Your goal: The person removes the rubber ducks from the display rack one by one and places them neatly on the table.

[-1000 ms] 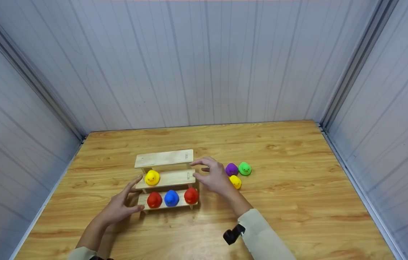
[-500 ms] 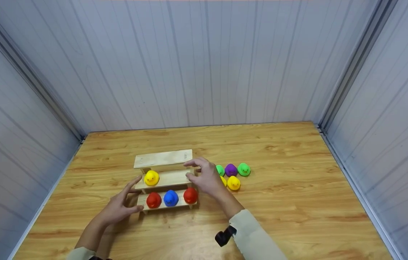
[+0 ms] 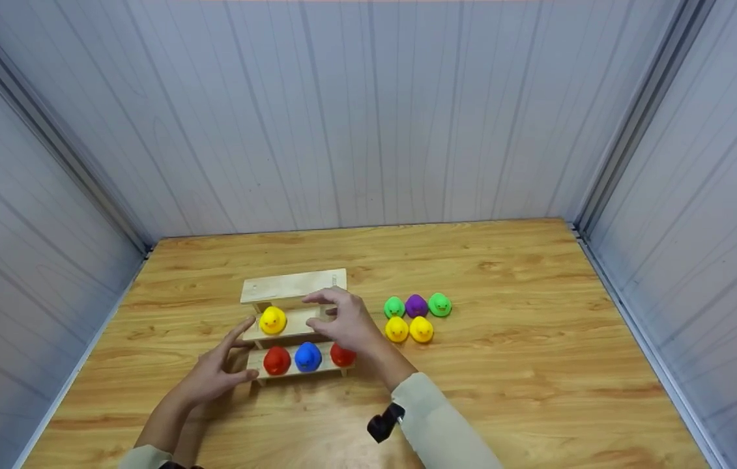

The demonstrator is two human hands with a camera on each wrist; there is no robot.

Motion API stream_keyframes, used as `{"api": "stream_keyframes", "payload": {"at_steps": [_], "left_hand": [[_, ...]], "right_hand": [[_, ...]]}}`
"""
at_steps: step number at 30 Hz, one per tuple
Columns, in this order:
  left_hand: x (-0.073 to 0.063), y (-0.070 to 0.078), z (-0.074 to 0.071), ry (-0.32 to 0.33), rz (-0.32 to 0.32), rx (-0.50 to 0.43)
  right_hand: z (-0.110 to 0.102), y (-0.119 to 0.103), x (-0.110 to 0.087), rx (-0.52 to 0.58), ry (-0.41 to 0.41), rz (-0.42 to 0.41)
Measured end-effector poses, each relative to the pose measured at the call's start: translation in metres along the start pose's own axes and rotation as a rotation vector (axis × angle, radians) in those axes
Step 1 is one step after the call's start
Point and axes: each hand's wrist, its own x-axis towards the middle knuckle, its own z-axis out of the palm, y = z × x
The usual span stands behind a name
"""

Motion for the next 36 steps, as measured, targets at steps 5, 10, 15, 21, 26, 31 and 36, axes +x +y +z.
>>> {"api": "stream_keyframes", "payload": {"at_steps": [5,10,15,21,26,31,36], "left_hand": [[0.000,0.001,-0.001,-0.007,-0.021,0.004],[-0.001,0.001,-0.001,-0.007,-0.022,0.012],[-0.001,0.001,-0.001,-0.004,-0.014,0.016],[0.000,-0.001,-0.001,-0.007,-0.004,0.011],[-0.001,-0.002,-0.001,-0.007,0.002,0.008],[-0.001,-0.002,-0.002,-0.004,0.006,0.007],[-0.001,-0.002,-0.001,-0.007,0.003,0.000]], "right_hand": [[0.012,-0.003,0.007,0.017,-0.038,-0.009],[0.024,-0.005,0.012,0.056,-0.082,-0.006],[0.035,-0.005,0.017,0.087,-0.088,-0.022],[0.048,-0.005,0.022,0.106,-0.058,-0.027],[0.056,-0.004,0.026,0.139,-0.054,-0.020],[0.063,0.000,0.030,0.126,-0.045,0.009],[0.067,0.002,0.031,0.119,-0.027,0.052]]}}
